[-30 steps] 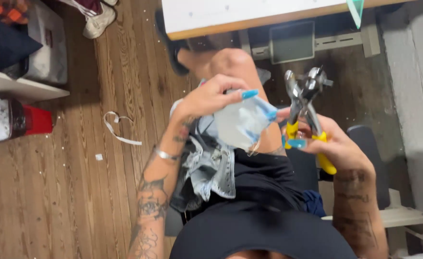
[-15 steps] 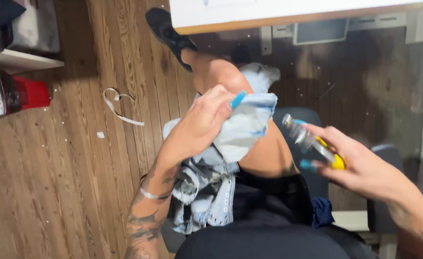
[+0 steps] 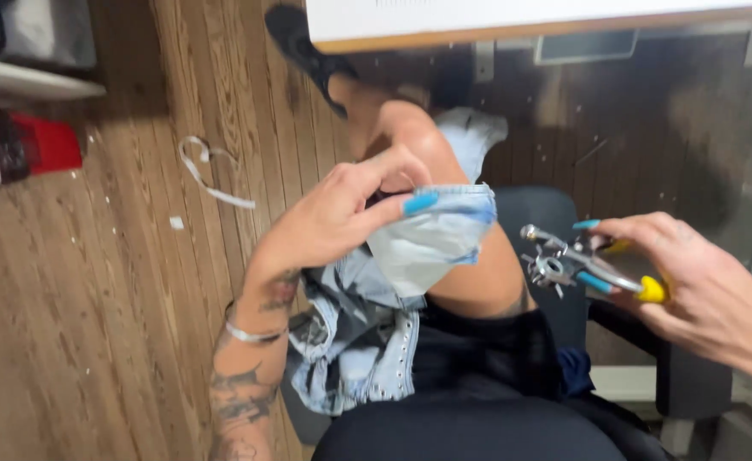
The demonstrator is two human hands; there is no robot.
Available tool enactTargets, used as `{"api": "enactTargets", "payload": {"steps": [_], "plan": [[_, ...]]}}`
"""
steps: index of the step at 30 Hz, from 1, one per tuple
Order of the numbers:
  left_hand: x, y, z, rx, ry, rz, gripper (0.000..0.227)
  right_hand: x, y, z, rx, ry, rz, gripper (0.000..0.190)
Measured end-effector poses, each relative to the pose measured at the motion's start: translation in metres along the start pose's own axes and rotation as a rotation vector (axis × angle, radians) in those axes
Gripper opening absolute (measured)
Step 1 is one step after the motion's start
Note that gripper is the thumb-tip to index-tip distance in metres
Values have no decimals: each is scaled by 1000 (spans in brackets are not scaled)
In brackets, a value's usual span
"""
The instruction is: Punching holes in denim fabric and attaching metal hardware using a manual press
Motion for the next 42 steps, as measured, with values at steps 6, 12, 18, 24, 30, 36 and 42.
{"api": "enactTargets", "payload": {"steps": [6, 12, 18, 24, 30, 36, 42], "plan": [[18, -13, 2, -30, 51, 76, 9, 4, 4, -18, 224, -155, -146, 59], [19, -7, -4, -83, 196, -166, 12, 25, 26, -29, 241, -448, -191, 70], [19, -14, 2, 113, 257, -489, 22, 30, 14, -35, 165, -512, -185, 65], [39, 5, 21, 337, 239, -857, 17, 28, 0, -36, 141, -517, -181, 64], [41, -29, 26, 200, 112, -770, 56, 32, 12, -38, 135, -578, -223, 62], [42, -37, 22, 179, 84, -618, 60, 32, 14, -46, 10, -566, -287, 57], [41, -42, 13, 169, 72, -542, 64, 27, 20, -55, 11, -574, -283, 43]]}}
Point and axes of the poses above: each hand's wrist, its own z-axis away from the middle knuckle, its own x-axis out of the palm, y = z × x, the point moved 2 cm from there along -z, towards the middle knuckle, and after that the axes turned 15 degrees about x, right-handed, at the moved point
